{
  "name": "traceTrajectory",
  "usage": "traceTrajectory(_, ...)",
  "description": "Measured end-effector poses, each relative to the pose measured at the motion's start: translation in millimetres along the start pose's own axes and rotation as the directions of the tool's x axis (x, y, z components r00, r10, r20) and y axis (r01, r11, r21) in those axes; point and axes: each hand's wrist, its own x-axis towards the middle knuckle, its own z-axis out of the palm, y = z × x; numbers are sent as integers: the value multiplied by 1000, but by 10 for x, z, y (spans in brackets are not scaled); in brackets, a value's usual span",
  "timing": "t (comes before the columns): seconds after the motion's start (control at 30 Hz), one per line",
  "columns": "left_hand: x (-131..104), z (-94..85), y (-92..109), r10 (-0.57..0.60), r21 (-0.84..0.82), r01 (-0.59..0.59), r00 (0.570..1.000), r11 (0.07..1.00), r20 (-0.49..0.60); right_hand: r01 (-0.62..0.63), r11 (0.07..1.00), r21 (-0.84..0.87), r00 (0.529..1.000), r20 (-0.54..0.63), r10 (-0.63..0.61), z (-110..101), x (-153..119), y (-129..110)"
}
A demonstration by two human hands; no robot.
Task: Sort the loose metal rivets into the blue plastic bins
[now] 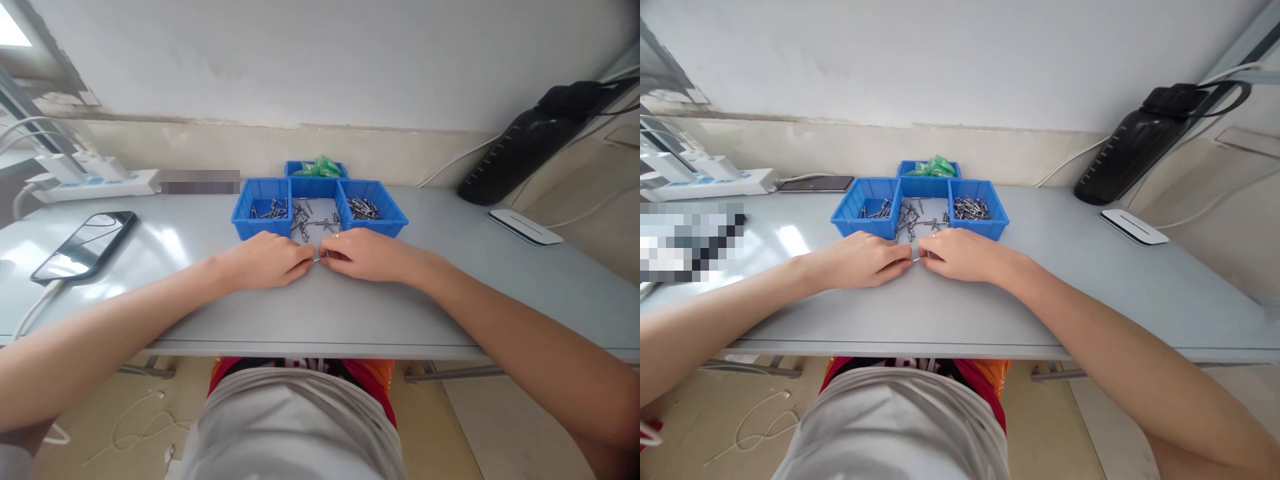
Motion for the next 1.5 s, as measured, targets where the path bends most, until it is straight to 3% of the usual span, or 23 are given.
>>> traceTrajectory(0.87, 3, 6, -7, 7, -1, -7, 1000, 1000, -3, 23, 998, 54, 1000, 2, -23, -10, -14, 19)
traceTrajectory(1.23, 2, 15, -8, -3, 12, 3, 1000, 1000, -2, -81, 988, 128, 997, 20, 79, -31, -37, -12)
traceTrajectory(1.5, 2, 27, -13, -11, -25, 11, 1000, 1000, 0, -29, 984, 177, 999, 31, 24, -40, -29, -17)
